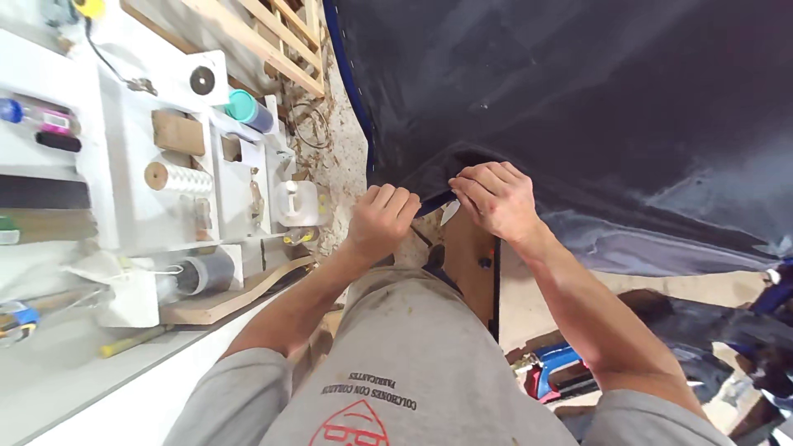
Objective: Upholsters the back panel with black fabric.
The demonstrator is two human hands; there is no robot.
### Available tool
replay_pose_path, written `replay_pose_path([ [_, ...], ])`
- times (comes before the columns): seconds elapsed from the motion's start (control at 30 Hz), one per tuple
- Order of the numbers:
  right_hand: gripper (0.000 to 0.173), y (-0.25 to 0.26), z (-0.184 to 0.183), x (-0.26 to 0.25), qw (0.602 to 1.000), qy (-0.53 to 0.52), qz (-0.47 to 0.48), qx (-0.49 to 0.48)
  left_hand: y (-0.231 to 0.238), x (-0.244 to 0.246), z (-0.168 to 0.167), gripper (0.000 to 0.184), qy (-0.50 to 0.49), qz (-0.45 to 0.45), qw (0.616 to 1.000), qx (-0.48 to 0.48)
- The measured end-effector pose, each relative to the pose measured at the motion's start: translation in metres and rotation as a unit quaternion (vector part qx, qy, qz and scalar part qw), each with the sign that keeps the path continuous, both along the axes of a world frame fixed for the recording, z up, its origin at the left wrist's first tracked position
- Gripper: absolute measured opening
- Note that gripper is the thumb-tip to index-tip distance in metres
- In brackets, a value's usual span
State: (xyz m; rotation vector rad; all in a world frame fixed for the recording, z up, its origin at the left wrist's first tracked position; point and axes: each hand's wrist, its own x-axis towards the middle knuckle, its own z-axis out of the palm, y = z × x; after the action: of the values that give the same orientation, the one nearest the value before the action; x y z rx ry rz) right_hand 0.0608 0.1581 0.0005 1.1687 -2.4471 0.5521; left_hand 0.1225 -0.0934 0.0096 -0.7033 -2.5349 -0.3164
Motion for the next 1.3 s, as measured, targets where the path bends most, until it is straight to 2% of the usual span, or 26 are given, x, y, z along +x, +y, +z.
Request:
replay_pose_path([
  [0.1, 0.02, 0.0, 0.0, -0.001, 1.0, 0.0, 0.003, 0.004, -0.011, 0.006, 0.0, 0.017, -0.049, -0.037, 0.997, 0.049],
  [0.2, 0.02, 0.001, 0.001, -0.001, 1.0, -0.008, 0.003, 0.01, -0.021, 0.011, 0.007, 0.025, -0.111, -0.028, 0.988, 0.105],
  [0.43, 0.02, 0.0, -0.001, -0.001, 1.0, -0.005, 0.0, 0.001, -0.028, 0.008, 0.006, 0.03, -0.146, -0.027, 0.985, 0.082],
  [0.67, 0.019, 0.0, -0.002, -0.001, 1.0, 0.0, 0.0, -0.009, -0.024, -0.004, 0.021, 0.015, -0.263, 0.006, 0.956, 0.131],
  [0.73, 0.019, -0.001, -0.001, -0.002, 1.0, 0.001, -0.004, -0.012, -0.022, -0.004, 0.021, 0.017, -0.224, 0.011, 0.97, 0.096],
  [0.83, 0.019, -0.001, -0.001, -0.001, 1.0, 0.0, -0.01, -0.009, -0.011, -0.002, 0.011, 0.011, -0.063, 0.034, 0.997, 0.038],
  [0.9, 0.019, -0.001, -0.001, -0.001, 1.0, 0.001, -0.012, -0.008, -0.006, -0.005, 0.002, 0.01, 0.024, 0.05, 0.998, 0.041],
  [0.97, 0.019, -0.001, -0.002, -0.001, 1.0, 0.003, -0.012, -0.01, -0.004, -0.007, -0.006, 0.013, 0.058, 0.048, 0.995, 0.063],
  [1.03, 0.019, 0.0, -0.002, 0.0, 1.0, 0.002, -0.012, -0.009, -0.003, 0.0, -0.01, 0.015, 0.039, 0.031, 0.994, 0.097],
  [1.17, 0.02, 0.0, -0.003, 0.001, 1.0, -0.004, -0.009, -0.005, -0.01, 0.018, -0.004, 0.014, -0.091, 0.002, 0.978, 0.188],
  [1.23, 0.02, 0.0, -0.003, 0.0, 1.0, -0.006, -0.009, -0.007, -0.016, 0.022, 0.003, 0.014, -0.107, -0.011, 0.97, 0.217],
  [1.3, 0.02, 0.0, -0.003, -0.001, 1.0, -0.004, -0.012, -0.009, -0.024, 0.02, 0.009, 0.015, -0.098, -0.01, 0.975, 0.199],
])
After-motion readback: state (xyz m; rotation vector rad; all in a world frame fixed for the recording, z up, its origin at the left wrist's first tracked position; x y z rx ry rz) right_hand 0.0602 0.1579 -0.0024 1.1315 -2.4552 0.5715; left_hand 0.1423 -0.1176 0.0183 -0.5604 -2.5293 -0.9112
